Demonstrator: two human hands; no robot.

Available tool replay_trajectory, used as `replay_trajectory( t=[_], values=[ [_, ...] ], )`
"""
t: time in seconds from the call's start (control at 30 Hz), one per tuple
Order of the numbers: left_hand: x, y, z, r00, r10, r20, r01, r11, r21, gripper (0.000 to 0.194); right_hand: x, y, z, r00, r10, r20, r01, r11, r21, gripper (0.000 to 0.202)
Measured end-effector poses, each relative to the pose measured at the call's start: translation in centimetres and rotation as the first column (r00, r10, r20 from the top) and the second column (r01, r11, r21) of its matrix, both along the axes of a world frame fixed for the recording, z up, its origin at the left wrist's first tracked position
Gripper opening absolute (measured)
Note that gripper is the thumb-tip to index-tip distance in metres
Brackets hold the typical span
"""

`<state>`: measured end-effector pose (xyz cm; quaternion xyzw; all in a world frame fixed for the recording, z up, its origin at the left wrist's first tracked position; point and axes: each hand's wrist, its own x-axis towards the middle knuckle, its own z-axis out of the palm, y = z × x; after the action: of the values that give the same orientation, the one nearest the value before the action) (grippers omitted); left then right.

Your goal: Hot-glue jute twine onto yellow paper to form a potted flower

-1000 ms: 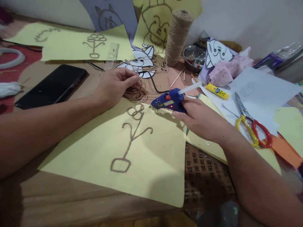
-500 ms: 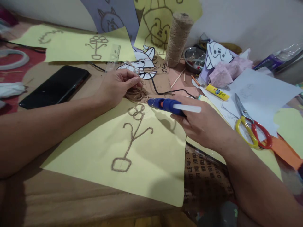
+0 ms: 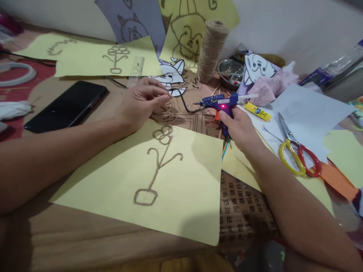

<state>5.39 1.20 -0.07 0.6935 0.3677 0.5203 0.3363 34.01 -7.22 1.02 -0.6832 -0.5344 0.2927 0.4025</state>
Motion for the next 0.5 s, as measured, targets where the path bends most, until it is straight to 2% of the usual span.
replay_trajectory(
  t=[0.1, 0.17, 0.27, 0.4, 0.5],
  values=[
    [0.3, -0.5, 0.4, 0.998, -0.002, 0.058, 0.008, 0.994, -0.110, 0.013, 0.5, 1.0, -0.2, 1.000, 0.005, -0.020, -0.006, 0.999, -0.032, 0.033],
    [0.5, -0.5, 0.3, 0.994, -0.016, 0.104, 0.035, 0.982, -0.185, 0.013, 0.5, 0.9, 0.2, 0.995, 0.075, -0.068, -0.077, 0.997, -0.018, 0.030],
    [0.4, 0.1, -0.2, 0.984, -0.023, 0.177, 0.059, 0.978, -0.202, 0.013, -0.2, -0.3, 1.6, 0.979, 0.189, -0.074, -0.189, 0.982, 0.003, 0.032],
    [0.1, 0.8, -0.8, 0.967, -0.064, 0.248, 0.120, 0.969, -0.215, 0.020, -1.4, -2.4, 3.8, 0.928, 0.360, 0.097, -0.356, 0.933, -0.050, 0.036],
    [0.1, 0.9, -0.9, 0.967, -0.062, 0.247, 0.118, 0.969, -0.218, 0.018, -1.7, -3.0, 4.7, 0.861, 0.427, 0.276, -0.431, 0.901, -0.048, 0.038]
  ],
)
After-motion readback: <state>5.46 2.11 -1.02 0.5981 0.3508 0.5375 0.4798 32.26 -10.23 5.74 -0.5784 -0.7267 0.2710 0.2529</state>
